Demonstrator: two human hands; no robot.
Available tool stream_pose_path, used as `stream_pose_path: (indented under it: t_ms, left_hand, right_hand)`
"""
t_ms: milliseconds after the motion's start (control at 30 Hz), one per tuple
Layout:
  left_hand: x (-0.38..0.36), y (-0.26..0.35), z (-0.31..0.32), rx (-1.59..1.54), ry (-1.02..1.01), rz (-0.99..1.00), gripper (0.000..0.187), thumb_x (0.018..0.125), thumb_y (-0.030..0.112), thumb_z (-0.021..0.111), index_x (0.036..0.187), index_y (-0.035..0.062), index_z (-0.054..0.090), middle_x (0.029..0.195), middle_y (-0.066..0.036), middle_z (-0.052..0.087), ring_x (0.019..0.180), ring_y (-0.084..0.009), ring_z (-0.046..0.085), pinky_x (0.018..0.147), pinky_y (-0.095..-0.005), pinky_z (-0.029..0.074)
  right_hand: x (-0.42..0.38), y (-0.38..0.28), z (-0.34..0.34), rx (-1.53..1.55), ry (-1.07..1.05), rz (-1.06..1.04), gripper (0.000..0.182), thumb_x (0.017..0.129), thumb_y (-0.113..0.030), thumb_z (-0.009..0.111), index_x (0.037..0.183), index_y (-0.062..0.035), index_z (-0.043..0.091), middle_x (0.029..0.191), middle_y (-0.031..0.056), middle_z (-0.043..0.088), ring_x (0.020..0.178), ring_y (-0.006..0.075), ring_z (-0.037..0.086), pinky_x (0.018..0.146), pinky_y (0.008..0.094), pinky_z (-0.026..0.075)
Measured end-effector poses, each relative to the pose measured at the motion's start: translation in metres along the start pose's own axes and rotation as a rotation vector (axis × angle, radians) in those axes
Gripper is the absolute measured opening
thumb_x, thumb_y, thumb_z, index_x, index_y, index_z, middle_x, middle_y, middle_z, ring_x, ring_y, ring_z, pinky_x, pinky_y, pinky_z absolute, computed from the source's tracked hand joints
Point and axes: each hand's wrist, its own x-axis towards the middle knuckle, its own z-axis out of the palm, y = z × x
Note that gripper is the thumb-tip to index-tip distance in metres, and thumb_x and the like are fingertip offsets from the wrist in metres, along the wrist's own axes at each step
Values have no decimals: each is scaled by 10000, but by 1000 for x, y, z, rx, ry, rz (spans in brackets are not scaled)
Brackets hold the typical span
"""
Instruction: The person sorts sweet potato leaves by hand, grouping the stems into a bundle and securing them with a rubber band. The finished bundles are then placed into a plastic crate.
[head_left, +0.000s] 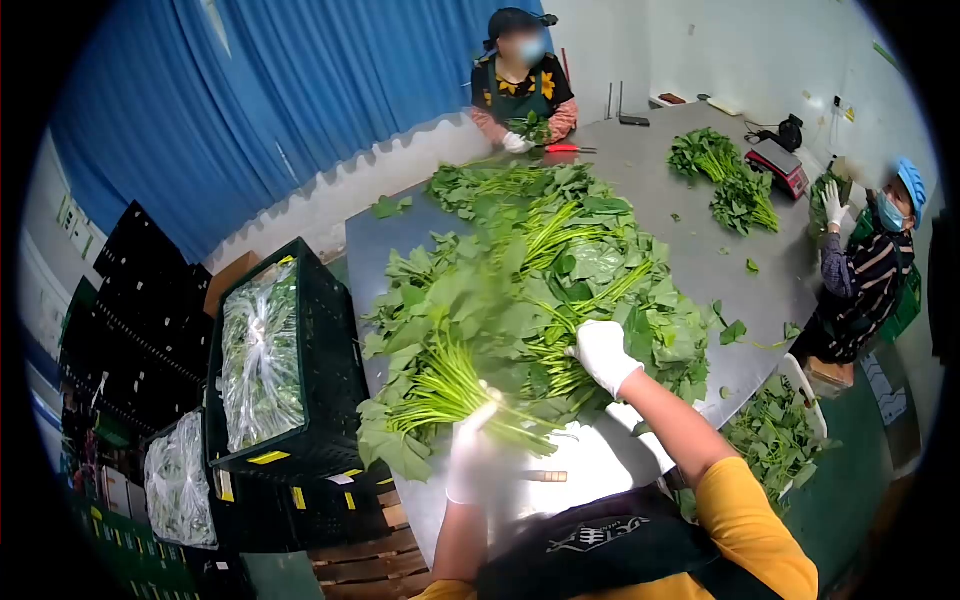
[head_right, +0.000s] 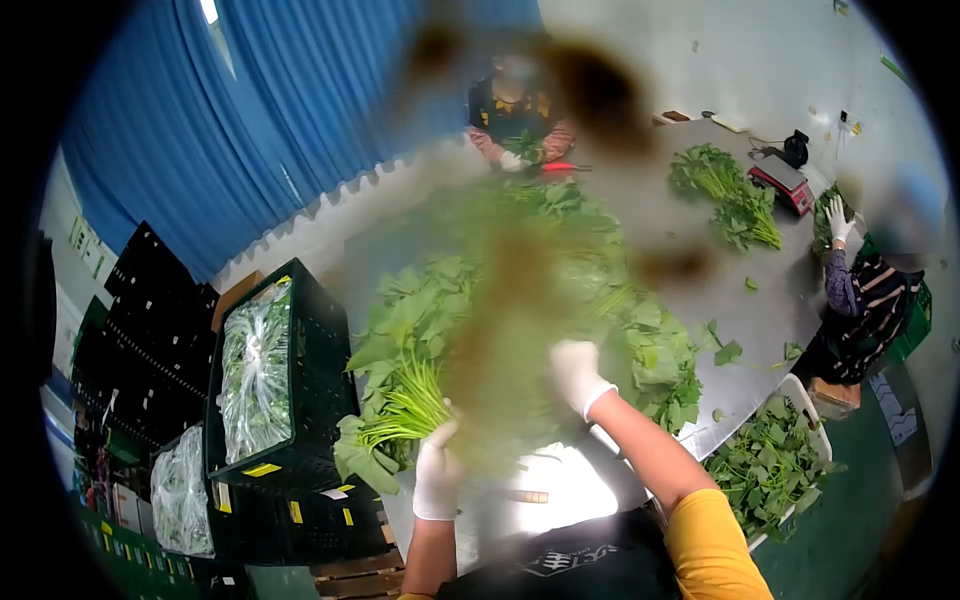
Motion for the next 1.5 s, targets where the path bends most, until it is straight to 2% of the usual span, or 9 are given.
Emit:
stream_pose_path:
  t_ms: [233, 300, 400, 500, 533, 833, 1133, 1433, 1500]
  left_hand:
    - [-7, 7, 4, -326, 135, -175, 365, 897, -37, 401, 1258, -71, 437, 1260, -128, 491, 1177, -204, 470, 1039, -346, 341]
    - [-1, -1, -4, -35, -8, -16, 304, 869, 58, 541, 1158, 126, 475, 988, -26, 553, 966, -157, 533, 886, -340, 435]
    - [-4, -1, 2, -130, 43, -151, 321, 862, 75, 565, 1160, 144, 470, 997, -33, 557, 970, -170, 536, 854, -409, 460]
    - [-3, 1, 12, -146, 111, -210, 324, 861, 87, 577, 1156, 163, 468, 985, -35, 554, 948, -184, 539, 819, -452, 475]
    - [0, 6, 17, -280, 210, -381, 328, 863, 89, 582, 1156, 180, 466, 971, -35, 551, 922, -188, 538, 804, -452, 475]
    - [14, -22, 21, 89, 58, -159, 315, 841, 64, 603, 1130, 38, 482, 979, -54, 572, 897, -169, 547, 827, -320, 441]
    - [-4, 4, 59, -55, -129, -335, 207, 859, 87, 589, 1047, 1, 574, 943, -92, 605, 858, -180, 582, 781, -306, 460]
    - [-5, -25, 42, 309, -176, -99, 227, 865, 53, 558, 1073, -29, 594, 949, -101, 628, 885, -172, 592, 794, -300, 470]
    - [1, -41, 28, 490, -227, 92, 302, 845, 33, 560, 1142, -12, 599, 931, -101, 639, 832, -152, 601, 781, -270, 471]
  right_hand:
    - [12, 12, 2, 139, 56, 110, 178, 714, -225, 639, 693, -52, 673, 675, 162, 641, 638, 334, 641, 577, 415, 500]
    - [4, 15, -5, 141, 118, 115, 177, 777, -219, 629, 735, -51, 665, 651, 124, 645, 592, 258, 639, 569, 360, 494]
    - [-10, 25, -20, 1070, 5, 332, 157, 861, -140, 581, 755, -41, 640, 636, 12, 619, 551, 81, 562, 512, 227, 413]
    - [-27, 24, -48, 1465, 27, 318, 140, 865, -149, 578, 822, -31, 641, 692, 20, 640, 581, 88, 584, 515, 209, 388]
    - [-30, 28, -39, 1535, 45, 334, 145, 873, -158, 578, 866, -25, 634, 743, 27, 651, 606, 76, 595, 525, 194, 373]
    - [-78, 11, -79, 1628, -355, 101, 158, 898, -171, 571, 869, -25, 625, 794, 39, 659, 697, 91, 600, 652, 218, 469]
    - [-98, 0, -54, 1561, -503, -49, 166, 913, -190, 579, 890, -32, 626, 766, 17, 626, 704, 88, 602, 669, 238, 462]
    - [-98, -2, -74, 1406, -626, 80, 165, 875, -186, 627, 921, -29, 645, 704, 8, 634, 683, 84, 609, 669, 239, 474]
    - [-101, -4, -64, 1354, -584, 62, 160, 862, -163, 640, 933, -20, 646, 773, 24, 630, 713, 89, 606, 677, 244, 477]
